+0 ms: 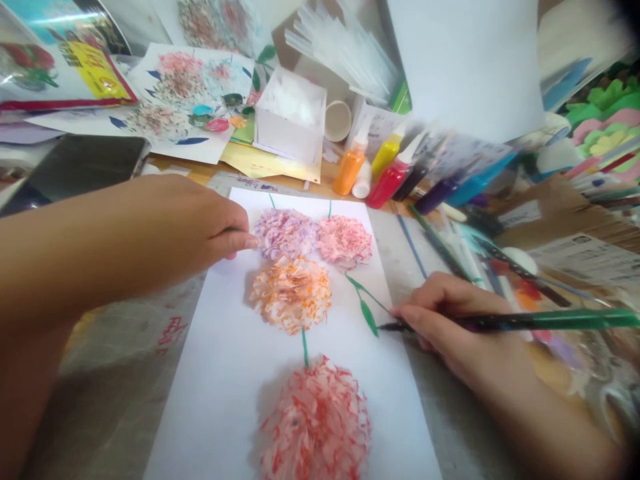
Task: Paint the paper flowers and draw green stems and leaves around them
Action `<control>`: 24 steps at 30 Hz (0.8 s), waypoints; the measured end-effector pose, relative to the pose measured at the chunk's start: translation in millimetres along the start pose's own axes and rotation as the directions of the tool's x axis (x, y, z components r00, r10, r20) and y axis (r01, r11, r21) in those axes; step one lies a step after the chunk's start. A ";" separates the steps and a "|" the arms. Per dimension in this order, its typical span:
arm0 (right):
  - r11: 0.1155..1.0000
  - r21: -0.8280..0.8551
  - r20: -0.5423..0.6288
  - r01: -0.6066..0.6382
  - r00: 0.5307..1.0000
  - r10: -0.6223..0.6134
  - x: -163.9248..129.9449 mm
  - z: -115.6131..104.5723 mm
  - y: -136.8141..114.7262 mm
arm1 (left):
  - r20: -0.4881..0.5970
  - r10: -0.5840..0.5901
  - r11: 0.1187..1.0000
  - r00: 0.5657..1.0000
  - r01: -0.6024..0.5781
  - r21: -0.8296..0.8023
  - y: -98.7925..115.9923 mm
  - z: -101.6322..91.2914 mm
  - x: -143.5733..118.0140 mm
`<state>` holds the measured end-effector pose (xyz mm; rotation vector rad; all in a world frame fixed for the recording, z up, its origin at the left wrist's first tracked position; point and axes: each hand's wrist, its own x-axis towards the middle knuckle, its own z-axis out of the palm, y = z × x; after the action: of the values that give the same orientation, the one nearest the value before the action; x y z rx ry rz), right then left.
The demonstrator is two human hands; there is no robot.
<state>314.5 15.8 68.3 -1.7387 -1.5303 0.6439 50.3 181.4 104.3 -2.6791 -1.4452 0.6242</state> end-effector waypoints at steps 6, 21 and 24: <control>0.999 -0.033 -0.001 0.024 1.000 -0.024 -0.9 1.1 -0.7 | -0.023 0.020 1.000 1.000 -0.020 0.006 0.4 0.4 0.1; 0.999 0.012 0.047 0.049 0.998 -0.049 -3.4 -1.0 0.7 | -0.046 0.035 0.999 0.998 -0.035 0.011 -1.0 2.3 0.7; 0.997 0.006 0.051 0.074 0.996 -0.075 -3.4 -1.8 0.9 | -0.050 0.022 1.000 0.999 -0.021 0.022 -0.6 1.6 0.7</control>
<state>315.8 12.1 68.4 -1.6651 -1.6199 0.6582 49.6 182.0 102.8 -2.6780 -1.3913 0.5663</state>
